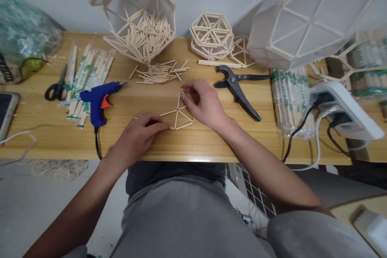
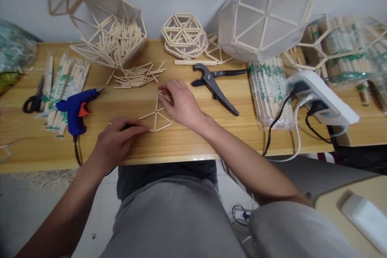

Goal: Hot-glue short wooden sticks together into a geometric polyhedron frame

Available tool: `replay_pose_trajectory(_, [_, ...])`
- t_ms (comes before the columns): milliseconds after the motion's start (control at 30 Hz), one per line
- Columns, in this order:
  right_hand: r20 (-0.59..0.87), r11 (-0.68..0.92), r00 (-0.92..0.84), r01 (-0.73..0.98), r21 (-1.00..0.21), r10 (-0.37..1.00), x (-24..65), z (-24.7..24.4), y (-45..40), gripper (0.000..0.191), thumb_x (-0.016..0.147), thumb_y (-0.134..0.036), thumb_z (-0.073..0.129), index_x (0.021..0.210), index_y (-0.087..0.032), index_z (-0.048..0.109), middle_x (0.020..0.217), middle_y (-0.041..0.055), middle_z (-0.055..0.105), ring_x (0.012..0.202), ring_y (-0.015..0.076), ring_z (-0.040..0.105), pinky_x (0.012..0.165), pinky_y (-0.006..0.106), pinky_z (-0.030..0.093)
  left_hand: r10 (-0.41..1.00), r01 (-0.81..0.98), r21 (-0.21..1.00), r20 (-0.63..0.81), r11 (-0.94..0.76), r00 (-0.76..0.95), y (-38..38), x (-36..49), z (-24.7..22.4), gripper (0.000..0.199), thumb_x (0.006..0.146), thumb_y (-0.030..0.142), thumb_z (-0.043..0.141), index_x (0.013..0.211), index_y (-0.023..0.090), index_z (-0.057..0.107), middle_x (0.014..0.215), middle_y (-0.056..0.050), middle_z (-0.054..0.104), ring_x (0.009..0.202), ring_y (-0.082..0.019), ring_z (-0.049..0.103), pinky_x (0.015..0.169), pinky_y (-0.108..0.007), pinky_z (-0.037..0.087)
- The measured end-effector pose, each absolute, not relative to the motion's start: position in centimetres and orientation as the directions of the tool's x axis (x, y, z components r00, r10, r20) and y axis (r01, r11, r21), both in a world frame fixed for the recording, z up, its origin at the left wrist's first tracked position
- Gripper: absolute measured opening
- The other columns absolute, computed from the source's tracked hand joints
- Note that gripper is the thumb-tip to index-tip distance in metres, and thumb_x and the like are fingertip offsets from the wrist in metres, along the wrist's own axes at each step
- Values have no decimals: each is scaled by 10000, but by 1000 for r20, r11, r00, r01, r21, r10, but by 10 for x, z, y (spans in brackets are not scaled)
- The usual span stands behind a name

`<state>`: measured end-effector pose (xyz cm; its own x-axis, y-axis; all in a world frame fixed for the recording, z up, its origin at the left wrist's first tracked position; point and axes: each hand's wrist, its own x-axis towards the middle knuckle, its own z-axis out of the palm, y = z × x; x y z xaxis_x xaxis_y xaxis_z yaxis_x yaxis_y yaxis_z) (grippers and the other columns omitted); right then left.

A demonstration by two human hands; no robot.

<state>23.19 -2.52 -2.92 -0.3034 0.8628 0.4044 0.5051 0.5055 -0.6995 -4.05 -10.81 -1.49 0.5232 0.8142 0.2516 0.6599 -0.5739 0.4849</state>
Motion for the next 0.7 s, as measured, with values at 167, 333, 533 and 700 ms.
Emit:
replay_pose_trajectory(167, [379, 485, -304, 516, -706, 874, 232, -29, -25, 164, 1049, -278, 644, 1187, -215, 706, 1052, 84, 758, 1031, 283, 685, 980, 473, 546, 811, 657, 484, 257, -578, 525, -107, -41, -15, 392, 1026, 70, 540, 1175, 274, 839, 1230, -62, 779, 1170, -245, 742, 1047, -422, 631])
replay_pose_trajectory(333, [381, 487, -305, 518, -703, 873, 232, -29, -26, 159, 1048, -277, 646, 1184, -220, 704, 1054, 81, 759, 1028, 279, 686, 971, 470, 549, 797, 640, 484, 269, -597, 541, -105, -43, -18, 392, 1026, 69, 543, 1172, 273, 845, 1209, -60, 779, 1139, -240, 741, 1026, -406, 627])
replay_pose_trajectory(533, [415, 510, -296, 509, -694, 860, 232, -29, -26, 160, 1028, -250, 651, 1170, -206, 711, 1024, 77, 765, 1003, 272, 693, 955, 457, 553, 793, 641, 474, 276, -604, 543, -106, -43, -18, 398, 1027, 44, 543, 1183, 259, 839, 1228, -63, 767, 1160, -235, 733, 1042, -393, 617])
replay_pose_trajectory(700, [398, 498, -300, 514, -699, 867, 231, -28, -26, 159, 1032, -261, 646, 1170, -211, 705, 1035, 80, 769, 1011, 275, 691, 962, 458, 548, 787, 630, 479, 284, -611, 548, -104, -44, -19, 378, 1049, 65, 552, 1182, 267, 842, 1218, -57, 774, 1148, -231, 737, 1033, -394, 620])
